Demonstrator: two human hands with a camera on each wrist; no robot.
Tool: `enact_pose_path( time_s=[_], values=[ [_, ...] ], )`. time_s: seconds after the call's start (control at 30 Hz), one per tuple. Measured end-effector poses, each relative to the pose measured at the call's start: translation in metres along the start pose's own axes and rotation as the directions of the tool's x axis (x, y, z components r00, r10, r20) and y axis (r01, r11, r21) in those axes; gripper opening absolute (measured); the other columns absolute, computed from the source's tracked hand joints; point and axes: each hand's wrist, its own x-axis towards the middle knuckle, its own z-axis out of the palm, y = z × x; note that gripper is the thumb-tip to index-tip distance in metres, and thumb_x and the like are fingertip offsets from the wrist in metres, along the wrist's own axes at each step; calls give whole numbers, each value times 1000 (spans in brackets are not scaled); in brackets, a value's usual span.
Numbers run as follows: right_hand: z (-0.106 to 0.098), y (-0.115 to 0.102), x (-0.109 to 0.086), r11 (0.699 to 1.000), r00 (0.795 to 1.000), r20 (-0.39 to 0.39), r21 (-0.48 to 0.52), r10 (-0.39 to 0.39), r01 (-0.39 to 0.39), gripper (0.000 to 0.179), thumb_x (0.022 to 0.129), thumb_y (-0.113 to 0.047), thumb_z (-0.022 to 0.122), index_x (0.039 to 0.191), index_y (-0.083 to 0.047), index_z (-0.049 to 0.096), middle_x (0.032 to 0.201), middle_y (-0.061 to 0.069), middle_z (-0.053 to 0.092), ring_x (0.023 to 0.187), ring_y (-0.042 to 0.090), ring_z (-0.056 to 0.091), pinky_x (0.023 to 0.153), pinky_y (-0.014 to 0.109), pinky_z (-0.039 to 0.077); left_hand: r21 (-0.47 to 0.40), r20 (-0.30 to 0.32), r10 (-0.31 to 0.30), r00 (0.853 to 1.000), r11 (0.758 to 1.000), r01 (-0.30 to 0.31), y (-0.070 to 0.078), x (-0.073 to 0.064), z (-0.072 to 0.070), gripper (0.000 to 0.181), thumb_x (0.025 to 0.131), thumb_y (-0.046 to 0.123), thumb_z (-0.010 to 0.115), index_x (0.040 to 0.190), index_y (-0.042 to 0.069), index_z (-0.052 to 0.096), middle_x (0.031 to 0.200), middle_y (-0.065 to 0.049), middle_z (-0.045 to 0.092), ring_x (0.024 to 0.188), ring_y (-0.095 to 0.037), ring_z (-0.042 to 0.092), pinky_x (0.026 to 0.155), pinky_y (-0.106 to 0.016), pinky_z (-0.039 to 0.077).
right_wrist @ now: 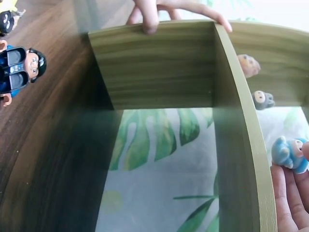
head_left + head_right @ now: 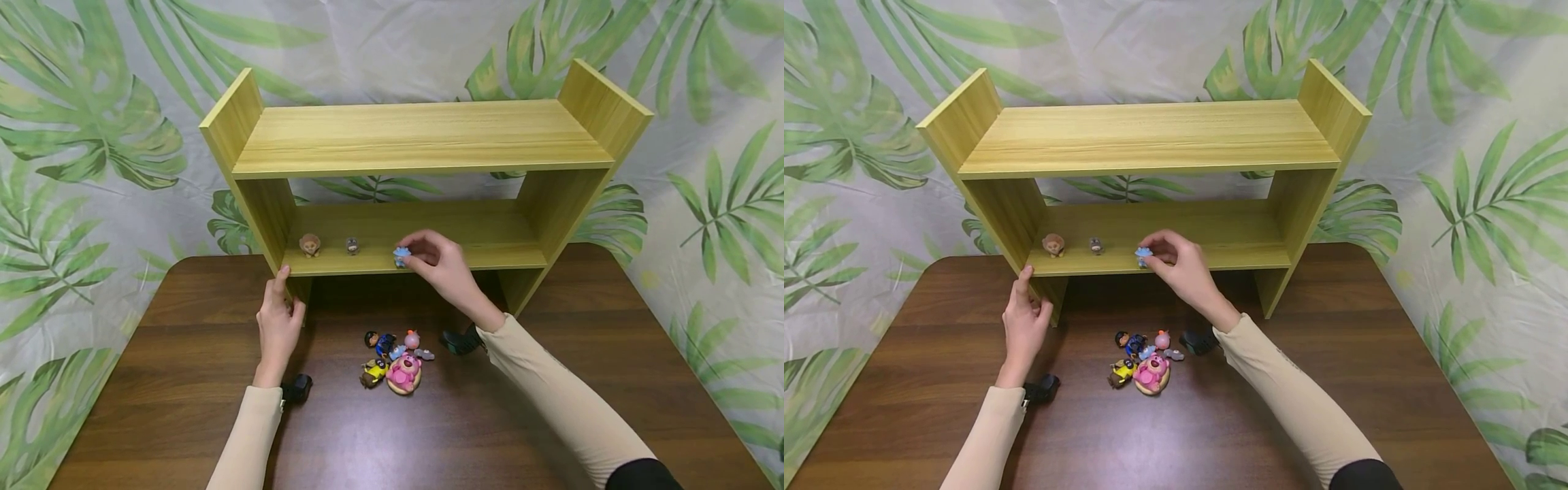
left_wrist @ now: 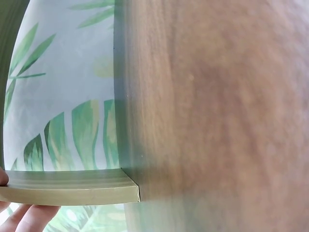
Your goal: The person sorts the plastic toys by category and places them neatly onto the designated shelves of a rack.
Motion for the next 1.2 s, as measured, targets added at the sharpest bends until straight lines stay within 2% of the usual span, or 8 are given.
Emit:
enact_pose_path(
  time_s=[0.17, 0.4, 0.57, 0.87, 1.03, 1.2],
  values=[
    [2, -2, 5, 1000, 1000, -8, -17, 22, -23, 22, 90, 2, 62, 111, 7, 61, 107, 21, 63, 93, 32, 64, 77, 33, 52, 4, -2, -2, 1000, 1000, 2, 0, 0, 0, 80, 81, -12, 53, 142, 35, 32, 91, -13, 44, 54, -17, 33, 48, -36, 31],
    [5, -3, 15, 996, 1000, -9, -87, 0, -1, 19, 89, 0, 64, 108, 4, 63, 104, 16, 66, 90, 25, 65, 75, 32, 52, 8, 2, -5, 1000, 1000, 5, 0, 0, 0, 81, 81, -12, 53, 142, 35, 31, 92, -13, 45, 54, -17, 33, 48, -36, 31],
    [5, 0, 21, 993, 1000, 2, -114, 18, -17, 17, 90, -4, 64, 107, 0, 65, 102, 12, 67, 89, 21, 66, 73, 32, 52, 8, 3, -5, 1000, 1000, 5, 0, 0, 0, 81, 81, -12, 53, 142, 35, 31, 92, -13, 45, 54, -17, 34, 48, -36, 31],
    [6, 1, 26, 984, 996, 19, -154, 89, -85, 20, 89, 0, 62, 109, 2, 64, 106, 16, 66, 95, 25, 65, 81, 34, 51, 6, -4, 2, 1000, 1000, -2, 0, 0, 0, 80, 80, -12, 53, 142, 34, 32, 92, -13, 45, 53, -16, 34, 47, -36, 31],
    [6, 3, 27, 981, 995, 34, -174, 95, -88, 23, 90, 3, 60, 112, 7, 62, 111, 20, 64, 100, 30, 63, 85, 36, 50, 6, -8, 9, 1000, 1000, -9, -1, 0, 1, 80, 80, -13, 53, 142, 34, 32, 91, -12, 44, 54, -16, 33, 47, -35, 30],
    [4, 3, 26, 982, 996, 40, -170, 85, -77, 23, 90, 0, 61, 113, 1, 63, 110, 15, 65, 99, 25, 64, 85, 34, 50, 4, -5, 14, 1000, 1000, -14, -1, 0, 1, 80, 80, -13, 52, 142, 33, 32, 90, -12, 43, 53, -16, 32, 48, -35, 30]
  ],
)
